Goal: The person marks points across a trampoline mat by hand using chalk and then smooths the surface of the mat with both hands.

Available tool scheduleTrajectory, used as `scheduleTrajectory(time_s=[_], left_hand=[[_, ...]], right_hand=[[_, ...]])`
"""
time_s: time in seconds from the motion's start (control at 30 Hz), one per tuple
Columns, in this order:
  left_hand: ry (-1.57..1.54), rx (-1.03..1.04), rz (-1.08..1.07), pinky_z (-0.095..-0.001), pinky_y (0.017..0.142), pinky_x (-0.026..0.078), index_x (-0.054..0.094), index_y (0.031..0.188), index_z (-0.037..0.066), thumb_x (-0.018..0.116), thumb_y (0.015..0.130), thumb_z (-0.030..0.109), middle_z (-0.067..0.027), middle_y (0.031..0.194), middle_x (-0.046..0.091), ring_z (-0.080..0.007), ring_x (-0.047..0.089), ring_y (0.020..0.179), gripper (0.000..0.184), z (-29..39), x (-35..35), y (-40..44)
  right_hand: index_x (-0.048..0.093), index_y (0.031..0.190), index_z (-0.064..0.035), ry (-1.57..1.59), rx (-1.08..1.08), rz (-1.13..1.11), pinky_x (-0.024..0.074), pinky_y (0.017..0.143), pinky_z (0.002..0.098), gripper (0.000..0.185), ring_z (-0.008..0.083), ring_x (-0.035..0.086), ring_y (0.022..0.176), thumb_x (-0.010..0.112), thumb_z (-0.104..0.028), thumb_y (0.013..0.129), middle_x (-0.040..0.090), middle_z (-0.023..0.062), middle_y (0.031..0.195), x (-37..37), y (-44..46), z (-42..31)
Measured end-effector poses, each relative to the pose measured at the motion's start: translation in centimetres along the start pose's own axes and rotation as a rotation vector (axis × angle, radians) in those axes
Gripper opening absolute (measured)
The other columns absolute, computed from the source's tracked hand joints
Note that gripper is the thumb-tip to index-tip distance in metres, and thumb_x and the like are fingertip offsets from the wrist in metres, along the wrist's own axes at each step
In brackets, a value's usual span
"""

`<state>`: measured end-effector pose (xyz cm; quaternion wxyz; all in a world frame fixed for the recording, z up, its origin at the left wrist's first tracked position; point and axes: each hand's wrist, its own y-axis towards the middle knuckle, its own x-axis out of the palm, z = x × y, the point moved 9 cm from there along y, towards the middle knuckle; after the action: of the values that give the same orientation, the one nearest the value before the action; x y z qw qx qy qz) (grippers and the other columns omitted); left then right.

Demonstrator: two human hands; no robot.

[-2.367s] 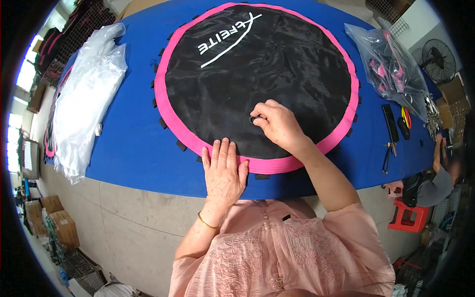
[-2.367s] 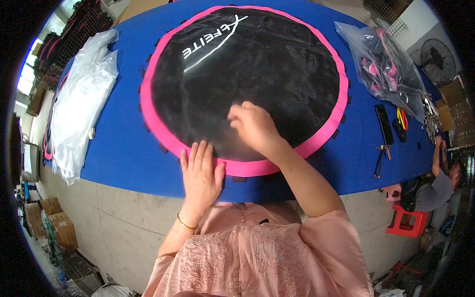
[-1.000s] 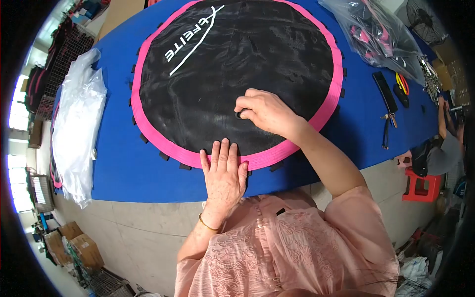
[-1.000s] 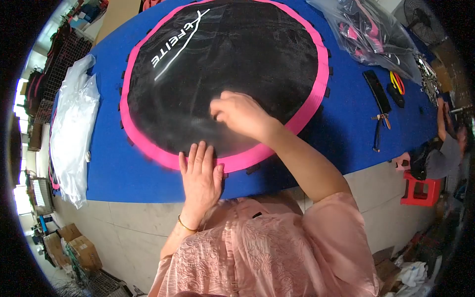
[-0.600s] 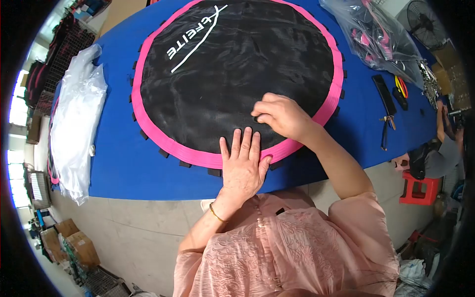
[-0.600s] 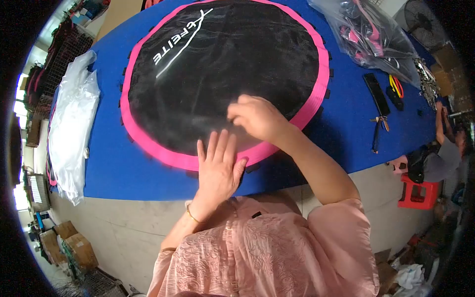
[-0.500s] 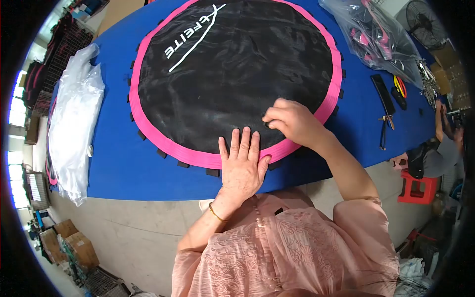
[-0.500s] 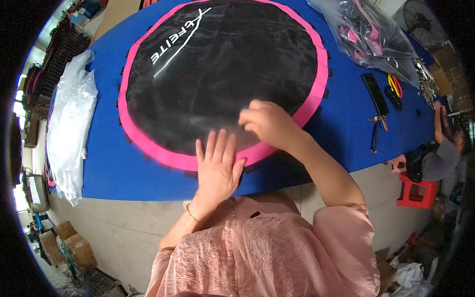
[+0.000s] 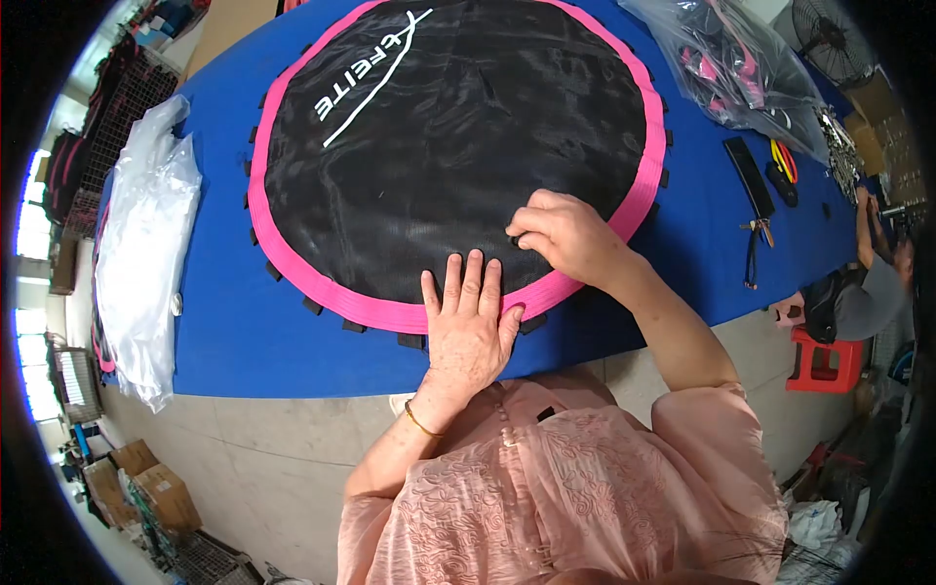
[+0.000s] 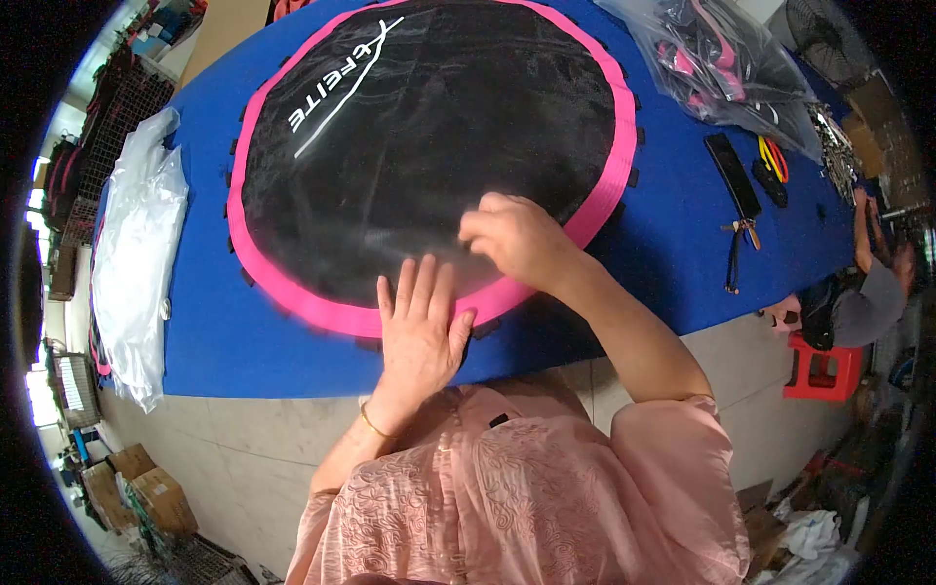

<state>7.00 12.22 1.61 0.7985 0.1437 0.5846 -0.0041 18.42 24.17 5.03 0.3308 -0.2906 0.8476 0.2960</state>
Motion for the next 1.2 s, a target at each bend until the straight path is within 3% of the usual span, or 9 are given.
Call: scheduleTrajectory(time_s=[0.23,0.43,1.0,1.2], left_hand=[[0.002,0.0,0.004,-0.0683,0.125,0.021,0.057,0.151,0.002,0.061,0.104,0.046,-0.0217,0.161,0.048,-0.0425,0.041,0.151,0.064,0.2,-0.3,0.1],[-0.002,-0.002,0.008,-0.068,0.125,0.021,0.057,0.151,0.003,0.062,0.104,0.046,-0.0215,0.161,0.048,-0.0426,0.041,0.151,0.064,0.0,-0.2,0.0],[-0.012,-0.006,0.017,-0.0679,0.125,0.021,0.058,0.15,0.002,0.063,0.103,0.046,-0.0218,0.161,0.048,-0.0425,0.04,0.152,0.064,0.0,-0.2,0.0],[-0.035,-0.012,0.019,-0.0681,0.125,0.021,0.058,0.15,0.002,0.063,0.103,0.046,-0.0219,0.161,0.049,-0.0425,0.04,0.152,0.064,-0.1,-0.2,0.0]], right_hand=[[0.073,0.099,-0.0011,-0.036,0.074,0.02,0.0537,0.083,0.0441,0.012,0.0345,0.066,0.093,0.073,-0.01,0.091,0.066,0.0146,0.094,-0.5,-1.1,0.5],[0.072,0.101,-0.0014,0.012,-0.009,0.075,0.0541,0.081,0.0431,0.012,0.0345,0.066,0.092,0.074,-0.008,0.091,0.067,0.0144,0.094,0.2,2.0,0.7],[0.072,0.102,-0.0064,-0.01,0.027,0.036,0.0541,0.083,0.046,0.012,0.0356,0.067,0.095,0.075,-0.009,0.091,0.066,0.013,0.095,2.7,4.8,0.2],[0.072,0.102,-0.0044,-0.014,0.005,-0.014,0.0539,0.083,0.0455,0.013,0.0356,0.066,0.094,0.075,-0.009,0.09,0.066,0.0129,0.095,1.8,1.9,-0.8]])
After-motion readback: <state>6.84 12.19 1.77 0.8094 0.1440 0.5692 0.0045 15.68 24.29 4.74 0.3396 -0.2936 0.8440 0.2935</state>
